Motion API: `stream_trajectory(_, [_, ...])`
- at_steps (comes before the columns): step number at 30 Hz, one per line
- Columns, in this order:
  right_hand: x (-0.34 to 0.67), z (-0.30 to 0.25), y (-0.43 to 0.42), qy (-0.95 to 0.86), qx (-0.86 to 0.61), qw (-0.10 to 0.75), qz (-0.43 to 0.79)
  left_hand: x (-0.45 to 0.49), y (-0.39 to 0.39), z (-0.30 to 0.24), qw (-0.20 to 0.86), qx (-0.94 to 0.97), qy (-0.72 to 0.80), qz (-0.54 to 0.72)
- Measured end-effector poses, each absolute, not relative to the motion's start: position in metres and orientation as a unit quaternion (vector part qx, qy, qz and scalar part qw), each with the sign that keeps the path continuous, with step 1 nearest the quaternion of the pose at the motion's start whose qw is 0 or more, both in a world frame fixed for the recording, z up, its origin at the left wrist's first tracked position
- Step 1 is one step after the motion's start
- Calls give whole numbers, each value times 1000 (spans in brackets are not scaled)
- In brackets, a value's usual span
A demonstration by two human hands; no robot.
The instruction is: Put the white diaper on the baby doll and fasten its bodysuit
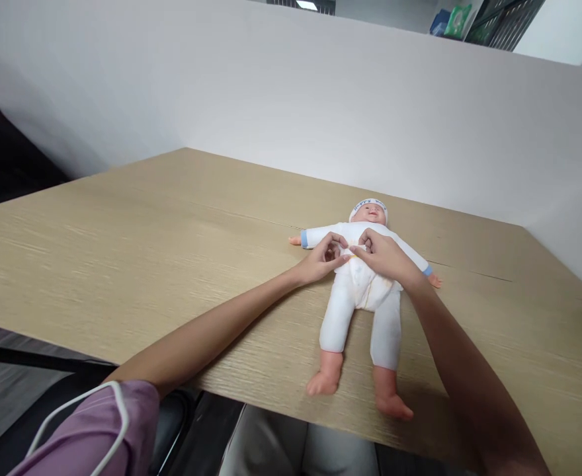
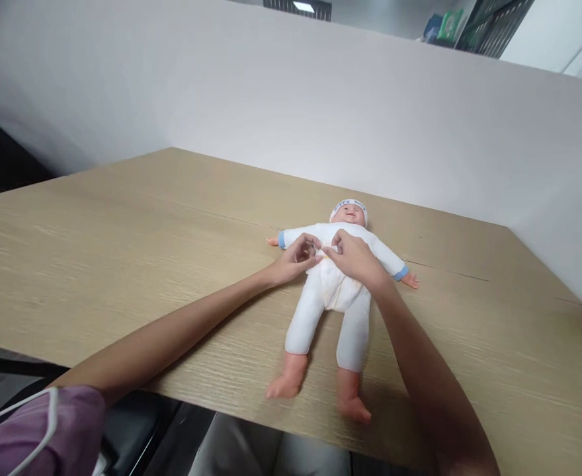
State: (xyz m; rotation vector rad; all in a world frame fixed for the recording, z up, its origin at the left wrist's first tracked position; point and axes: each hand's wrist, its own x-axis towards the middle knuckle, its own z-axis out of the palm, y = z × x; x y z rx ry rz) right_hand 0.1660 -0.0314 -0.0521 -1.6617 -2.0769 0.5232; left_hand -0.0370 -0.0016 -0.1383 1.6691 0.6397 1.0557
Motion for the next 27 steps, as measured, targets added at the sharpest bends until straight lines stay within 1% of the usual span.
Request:
stream_trajectory(2, [169, -53, -29, -741, -594, 245, 197, -36, -5, -133, 467, 700, 287, 458])
stream_trajectory(4, [170, -50, -33, -737, -587, 284, 177, -35, -13, -123, 397, 699, 318, 502])
stream_trajectory(6, [170, -45, -47, -745, -566, 321, 144, -35, -26, -112, 318, 701, 340, 540])
stream_trajectory(8, [171, -45, -72, -767, -527, 340, 139, -38, -47, -101, 270, 725, 328, 543])
stream_trajectory(10, [175, -52, -106, -787, -486, 337, 176, -45, -71, -92, 268, 780, 281, 490])
stream_trajectory(13, [186, -77, -153, -782, -485, 305, 247, -56, -101, -88, 300, 880, 196, 311])
stream_trajectory(15, [197, -96, -173, -776, -515, 282, 230, -60, -110, -92, 305, 908, 190, 214])
stream_trajectory(16, [201, -105, -178, -774, -533, 274, 204, -61, -111, -95, 303, 910, 205, 193])
stream_trajectory(19, [209, -118, -176, -767, -570, 268, 123, -57, -105, -103, 290, 889, 286, 209])
stream_trajectory(22, [205, -118, -164, -767, -580, 263, 79, -46, -97, -105, 285, 858, 356, 238])
stream_trajectory(27, [192, -120, -154, -764, -587, 264, 52, -28, -94, -107, 195, 854, 420, 239])
